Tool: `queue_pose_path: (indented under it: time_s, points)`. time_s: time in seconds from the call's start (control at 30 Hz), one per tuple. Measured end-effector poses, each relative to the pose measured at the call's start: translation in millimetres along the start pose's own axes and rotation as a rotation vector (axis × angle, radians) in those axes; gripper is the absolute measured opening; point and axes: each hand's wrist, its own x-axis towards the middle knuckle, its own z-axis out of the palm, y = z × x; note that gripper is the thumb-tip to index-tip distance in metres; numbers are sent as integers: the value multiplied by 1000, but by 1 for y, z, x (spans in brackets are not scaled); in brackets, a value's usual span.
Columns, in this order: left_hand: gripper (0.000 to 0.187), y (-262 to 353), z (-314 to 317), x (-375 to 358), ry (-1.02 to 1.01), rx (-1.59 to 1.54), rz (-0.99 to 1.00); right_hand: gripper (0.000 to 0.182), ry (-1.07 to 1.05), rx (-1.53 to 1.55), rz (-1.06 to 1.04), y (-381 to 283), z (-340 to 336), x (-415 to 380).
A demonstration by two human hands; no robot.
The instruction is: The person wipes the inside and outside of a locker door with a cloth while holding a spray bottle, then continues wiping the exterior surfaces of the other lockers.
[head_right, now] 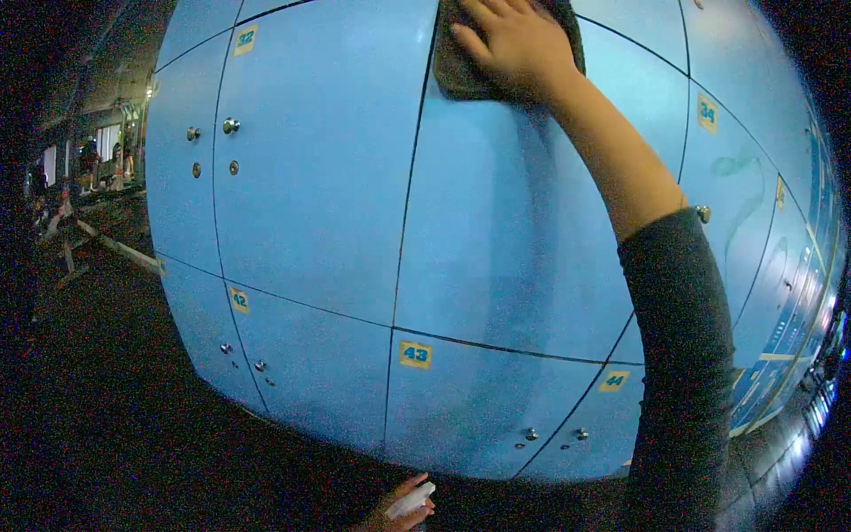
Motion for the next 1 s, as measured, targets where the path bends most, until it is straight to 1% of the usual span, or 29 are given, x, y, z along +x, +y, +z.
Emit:
queue_pose_path:
  time_s: [0.03,0.13,0.17,0.2,0.23,0.27,0.3,0.33,0.37,0.43,0.47,0.53,0.57,0.63,0.7,0.73,0.77,0.8,0.83,0.87,0.93,1.0]
  points:
    - [60,1,1,0,17,-54,-69,59,12,-38,-4,3,3,4]
    - [60,-10,4,-1,63,-106,-65,58,55,-22,2,-6,8,-6]
    - [60,-15,5,-1,55,-147,-60,56,68,-54,-45,-8,11,-14]
    - [60,-19,4,-1,51,-182,-52,56,257,-115,-186,-7,32,-24]
    - [60,-20,3,-2,48,-216,-46,56,119,-3,-232,-20,27,-41]
    - [59,-18,4,-2,66,-213,-84,59,-30,99,-282,-39,14,-60]
    - [59,-12,5,-3,79,-209,-126,63,-90,210,-384,-52,11,-79]
    - [59,-5,5,-2,88,-203,-167,67,-225,376,-407,-67,8,-104]
    - [59,2,6,-3,91,-214,-167,70,-349,530,-490,-77,9,-129]
    - [58,12,5,0,92,-231,-158,67,-819,559,-485,-104,-13,-171]
    - [58,8,3,-2,65,-150,-69,66,-773,633,-588,-109,-14,-198]
    - [57,-1,-4,-6,5,12,109,66,-775,626,-748,-104,-5,-226]
    - [57,1,-5,-6,11,-32,8,66,-774,625,-827,-101,-1,-241]
    - [56,23,-2,-2,33,-121,-196,66,-1050,608,-670,-81,-24,-214]
    - [56,17,0,0,51,-90,-204,64,-756,577,-525,-51,-22,-188]
    - [57,15,1,1,62,-76,-208,63,-509,543,-485,-30,-14,-179]
    - [57,20,1,2,38,-115,-247,60,-374,449,-383,-11,-18,-161]
    - [58,29,1,4,12,-157,-285,59,-194,272,-338,8,-17,-145]
    - [58,34,2,6,-14,-199,-322,58,-57,173,-270,30,-11,-129]
    - [60,24,3,6,-11,-139,-263,57,79,73,-202,50,-6,-114]
    - [63,-1,5,7,-4,-18,-140,52,211,-80,-36,70,-11,-87]
    - [64,-7,4,8,-26,-30,-120,56,93,-159,242,71,-20,-72]
